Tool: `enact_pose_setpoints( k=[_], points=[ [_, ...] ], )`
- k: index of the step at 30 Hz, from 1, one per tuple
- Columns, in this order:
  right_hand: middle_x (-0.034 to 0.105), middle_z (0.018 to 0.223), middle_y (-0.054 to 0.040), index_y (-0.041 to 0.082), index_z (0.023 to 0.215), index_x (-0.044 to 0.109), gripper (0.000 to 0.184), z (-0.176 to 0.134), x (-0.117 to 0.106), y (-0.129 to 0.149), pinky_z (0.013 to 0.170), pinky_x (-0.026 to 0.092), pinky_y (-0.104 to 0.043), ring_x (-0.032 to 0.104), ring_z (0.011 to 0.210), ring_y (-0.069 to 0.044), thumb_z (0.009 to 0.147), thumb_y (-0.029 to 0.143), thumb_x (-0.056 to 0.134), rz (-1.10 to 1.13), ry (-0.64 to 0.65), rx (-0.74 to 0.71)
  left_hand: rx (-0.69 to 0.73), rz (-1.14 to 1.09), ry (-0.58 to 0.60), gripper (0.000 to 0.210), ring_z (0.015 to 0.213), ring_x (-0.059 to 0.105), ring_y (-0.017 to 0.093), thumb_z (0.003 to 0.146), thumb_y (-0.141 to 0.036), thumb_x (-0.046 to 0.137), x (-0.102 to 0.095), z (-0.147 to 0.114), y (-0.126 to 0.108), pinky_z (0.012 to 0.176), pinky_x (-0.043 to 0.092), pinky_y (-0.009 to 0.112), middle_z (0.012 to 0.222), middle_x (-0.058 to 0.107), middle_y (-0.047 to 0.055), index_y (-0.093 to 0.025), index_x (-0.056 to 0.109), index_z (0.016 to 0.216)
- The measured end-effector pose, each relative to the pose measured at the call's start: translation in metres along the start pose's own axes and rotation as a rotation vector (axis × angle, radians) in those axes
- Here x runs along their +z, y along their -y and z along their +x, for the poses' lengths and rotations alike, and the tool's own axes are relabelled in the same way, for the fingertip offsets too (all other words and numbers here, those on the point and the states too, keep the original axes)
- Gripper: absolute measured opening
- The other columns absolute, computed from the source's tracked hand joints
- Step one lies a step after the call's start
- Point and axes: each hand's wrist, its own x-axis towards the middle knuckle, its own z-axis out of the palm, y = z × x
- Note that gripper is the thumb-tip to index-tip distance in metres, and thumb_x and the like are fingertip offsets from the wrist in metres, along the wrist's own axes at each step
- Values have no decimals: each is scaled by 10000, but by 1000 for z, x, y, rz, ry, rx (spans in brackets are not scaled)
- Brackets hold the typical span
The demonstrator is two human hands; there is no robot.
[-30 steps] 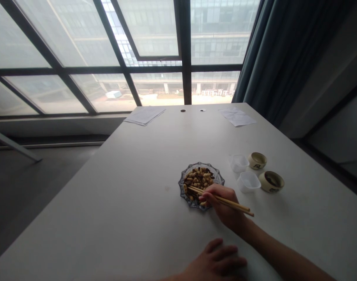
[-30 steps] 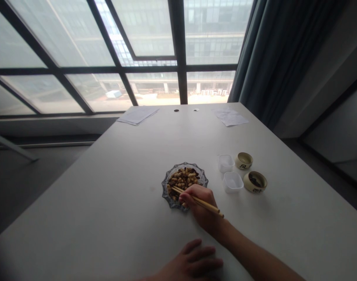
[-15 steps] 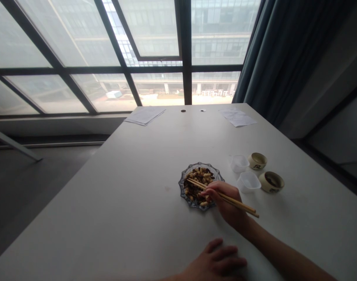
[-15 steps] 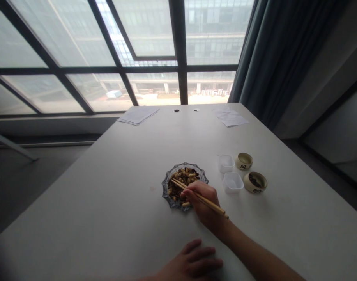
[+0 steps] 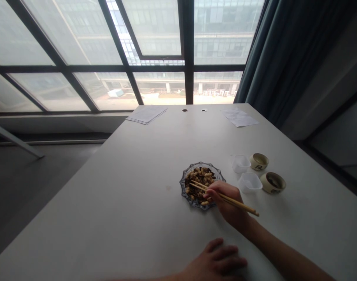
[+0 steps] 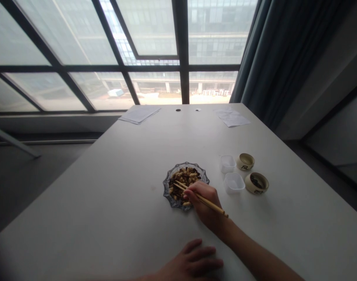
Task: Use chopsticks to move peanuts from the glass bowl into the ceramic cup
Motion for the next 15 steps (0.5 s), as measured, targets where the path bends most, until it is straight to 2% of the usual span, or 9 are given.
enact_pose_setpoints(
  k=[5,8,12,15],
  points=[
    [728,830,-56,204,854,734,261,-3,3,-10,649,554,-276,678,699,-172,1012,380,626,36,15,64,-8,-5,-26,296,1492,427,156,1107,-404,457,-2,1,-1,1283,244,396,1530,569,-111,-384,695,1281],
    [737,846,-62,201,875,745,259,-3,3,-14,653,562,-278,681,699,-175,1006,395,634,58,17,88,-15,-18,-4,311,1498,418,156,1113,-402,437,-2,1,-1,1287,235,396,1535,564,-109,-380,696,1285],
    [723,818,-61,197,879,767,261,-2,3,-13,638,545,-278,658,691,-176,993,404,656,35,11,83,-12,-37,25,304,1489,435,163,1104,-417,459,-1,0,-2,1269,292,398,1545,555,-100,-377,683,1305],
    [710,812,-54,199,872,770,261,-2,3,-10,637,526,-277,654,693,-171,1003,387,644,33,7,56,-16,-43,31,297,1491,433,163,1099,-420,472,-2,0,-2,1273,287,400,1542,560,-97,-378,682,1305]
  ],
)
